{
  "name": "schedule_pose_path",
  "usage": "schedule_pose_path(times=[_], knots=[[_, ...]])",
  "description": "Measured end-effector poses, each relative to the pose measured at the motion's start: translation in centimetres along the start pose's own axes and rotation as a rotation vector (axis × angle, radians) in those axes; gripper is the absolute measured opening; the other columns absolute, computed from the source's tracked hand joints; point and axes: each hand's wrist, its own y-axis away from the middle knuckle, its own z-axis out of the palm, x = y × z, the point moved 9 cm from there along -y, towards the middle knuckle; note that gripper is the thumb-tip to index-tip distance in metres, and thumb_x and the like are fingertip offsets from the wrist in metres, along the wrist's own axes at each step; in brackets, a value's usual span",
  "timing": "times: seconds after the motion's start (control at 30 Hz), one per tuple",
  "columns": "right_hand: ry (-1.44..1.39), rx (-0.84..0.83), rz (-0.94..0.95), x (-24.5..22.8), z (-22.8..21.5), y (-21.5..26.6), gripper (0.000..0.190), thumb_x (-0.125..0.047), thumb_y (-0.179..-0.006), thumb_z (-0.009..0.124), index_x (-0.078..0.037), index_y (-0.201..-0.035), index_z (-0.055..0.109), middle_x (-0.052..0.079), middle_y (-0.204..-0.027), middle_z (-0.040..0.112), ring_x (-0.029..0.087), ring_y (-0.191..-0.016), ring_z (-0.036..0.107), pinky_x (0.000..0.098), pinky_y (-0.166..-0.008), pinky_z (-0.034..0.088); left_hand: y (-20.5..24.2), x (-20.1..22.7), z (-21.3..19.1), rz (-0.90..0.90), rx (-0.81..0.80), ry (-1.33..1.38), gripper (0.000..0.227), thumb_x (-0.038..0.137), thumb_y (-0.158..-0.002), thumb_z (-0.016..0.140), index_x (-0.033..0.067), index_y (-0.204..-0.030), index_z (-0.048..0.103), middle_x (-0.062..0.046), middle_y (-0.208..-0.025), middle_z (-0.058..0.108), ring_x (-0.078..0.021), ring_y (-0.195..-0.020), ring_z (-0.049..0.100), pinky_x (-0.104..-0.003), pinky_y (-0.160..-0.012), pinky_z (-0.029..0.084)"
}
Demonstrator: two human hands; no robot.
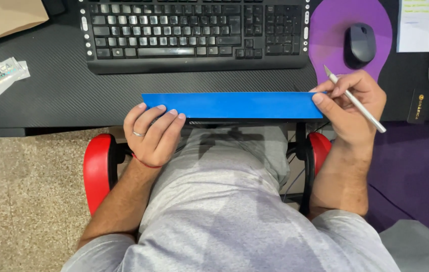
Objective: The person uses a paper cutter to trim a white sheet on a blue cutting mat, then picks up a blue strip and a pen. They move to a desk, sit down, and use the pen to mark the blue strip while holding it in their lap.
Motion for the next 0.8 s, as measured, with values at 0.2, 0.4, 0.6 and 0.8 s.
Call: schedule_pose_path(times=[0.2, 0.4, 0.6, 0.8], knots=[[0.014, 0.017, -0.052, -1.3, -0.1, 0.5, 0.033, -0.001, -0.106, 0.087, -0.007, -0.108, 0.055, 0.023, -0.107, 0.076, 0.029, -0.101, 0.081, 0.0335, -0.082, 0.063, 0.1, 0.1, 0.1, 0.002, 0.009, 0.008, 0.023, -0.004, -0.107, 0.076, 0.0102, -0.092, 0.087, -0.006, -0.100, 0.082, -0.0266, -0.095, 0.076, -0.048, -0.102, 0.059], [0.008, -0.008, -0.051, -1.0, -0.2, 0.2, 0.032, -0.003, -0.108, 0.087, -0.008, -0.109, 0.056, 0.022, -0.110, 0.077, 0.027, -0.104, 0.081, 0.0333, -0.085, 0.065, -0.1, 0.2, -0.2, 0.003, 0.011, 0.013, 0.023, -0.003, -0.107, 0.075, 0.0100, -0.093, 0.087, -0.006, -0.100, 0.082, -0.0269, -0.094, 0.075, -0.047, -0.102, 0.058], [-0.029, -0.016, -0.010, 0.4, -0.2, -0.2, 0.031, -0.002, -0.108, 0.087, -0.008, -0.110, 0.056, 0.022, -0.107, 0.077, 0.028, -0.106, 0.082, 0.0349, -0.089, 0.068, -0.5, 0.3, -0.6, -0.007, 0.021, 0.031, 0.025, -0.002, -0.108, 0.074, 0.0107, -0.090, 0.086, -0.006, -0.100, 0.082, -0.0265, -0.095, 0.076, -0.047, -0.101, 0.059], [-0.020, -0.030, 0.028, 1.4, 0.0, -0.6, 0.031, -0.009, -0.108, 0.089, -0.009, -0.110, 0.058, 0.020, -0.109, 0.077, 0.026, -0.108, 0.083, 0.0337, -0.090, 0.068, -1.1, 0.7, -1.2, -0.010, 0.012, 0.043, 0.025, -0.001, -0.110, 0.071, 0.0085, -0.094, 0.087, -0.007, -0.101, 0.082, -0.0272, -0.095, 0.075, -0.048, -0.102, 0.059]])
